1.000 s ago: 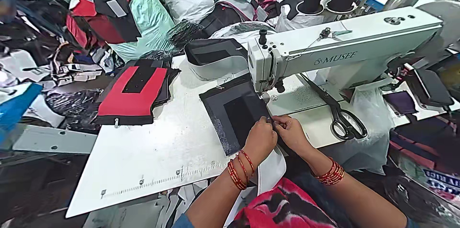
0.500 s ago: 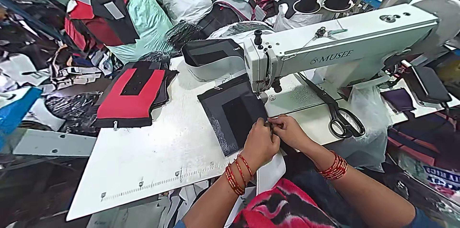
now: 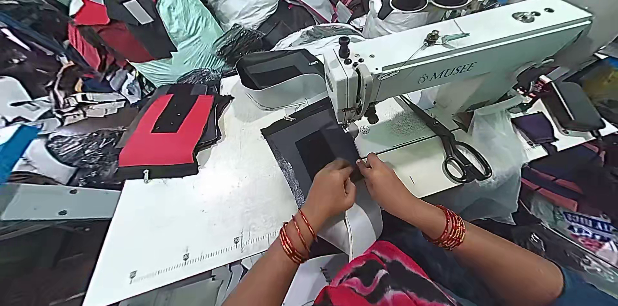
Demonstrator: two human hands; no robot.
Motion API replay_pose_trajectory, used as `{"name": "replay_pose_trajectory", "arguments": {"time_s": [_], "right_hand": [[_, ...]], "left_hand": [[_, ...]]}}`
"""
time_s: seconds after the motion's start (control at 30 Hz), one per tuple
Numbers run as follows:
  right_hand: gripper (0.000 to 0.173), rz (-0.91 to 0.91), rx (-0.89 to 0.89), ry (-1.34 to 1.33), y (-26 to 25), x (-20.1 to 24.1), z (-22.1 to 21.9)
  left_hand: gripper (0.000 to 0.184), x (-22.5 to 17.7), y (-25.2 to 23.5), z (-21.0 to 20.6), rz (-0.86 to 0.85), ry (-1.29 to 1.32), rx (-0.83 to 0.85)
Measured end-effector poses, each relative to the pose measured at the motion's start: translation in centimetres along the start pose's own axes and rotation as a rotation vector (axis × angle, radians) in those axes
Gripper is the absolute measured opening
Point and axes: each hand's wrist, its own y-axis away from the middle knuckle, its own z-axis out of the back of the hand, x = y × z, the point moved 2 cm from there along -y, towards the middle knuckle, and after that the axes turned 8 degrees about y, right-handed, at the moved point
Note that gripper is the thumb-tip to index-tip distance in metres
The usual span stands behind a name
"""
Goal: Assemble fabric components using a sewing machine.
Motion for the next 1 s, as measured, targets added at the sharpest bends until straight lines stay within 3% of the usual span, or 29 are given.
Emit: {"name": "replay_pose_trajectory", "arguments": {"time_s": [0.07,0.2,0.3,0.43,0.67,0.77,1.0], "right_hand": [[0.030,0.017,-0.063,0.036,0.1,0.2,-0.5],[0.020,0.023,-0.127,0.095,0.3,0.6,-0.9],[0.020,-0.004,-0.087,0.127,0.5,0.9,-0.8],[0.017,0.010,-0.189,0.150,0.4,0.9,-1.3],[0.020,0.023,-0.242,0.206,0.4,0.8,-1.5],[0.024,0.018,-0.240,0.227,0.3,0.9,-1.7],[0.028,0.016,-0.213,0.220,-1.3,0.4,-1.2]], "left_hand": [[0.034,1.4,-1.2,0.6,-0.021,0.020,-0.049],[0.045,2.4,-4.4,-0.2,-0.071,-0.063,0.187],[0.040,2.4,-5.4,-1.0,-0.082,-0.114,0.331],[0.033,3.3,-4.4,-1.1,-0.209,-0.043,0.138],[0.035,3.5,-2.6,-0.8,-0.189,-0.046,-0.013],[0.039,3.4,-2.1,-0.6,-0.094,-0.071,0.025],[0.040,4.3,-3.4,-0.3,-0.064,-0.004,0.060]]}}
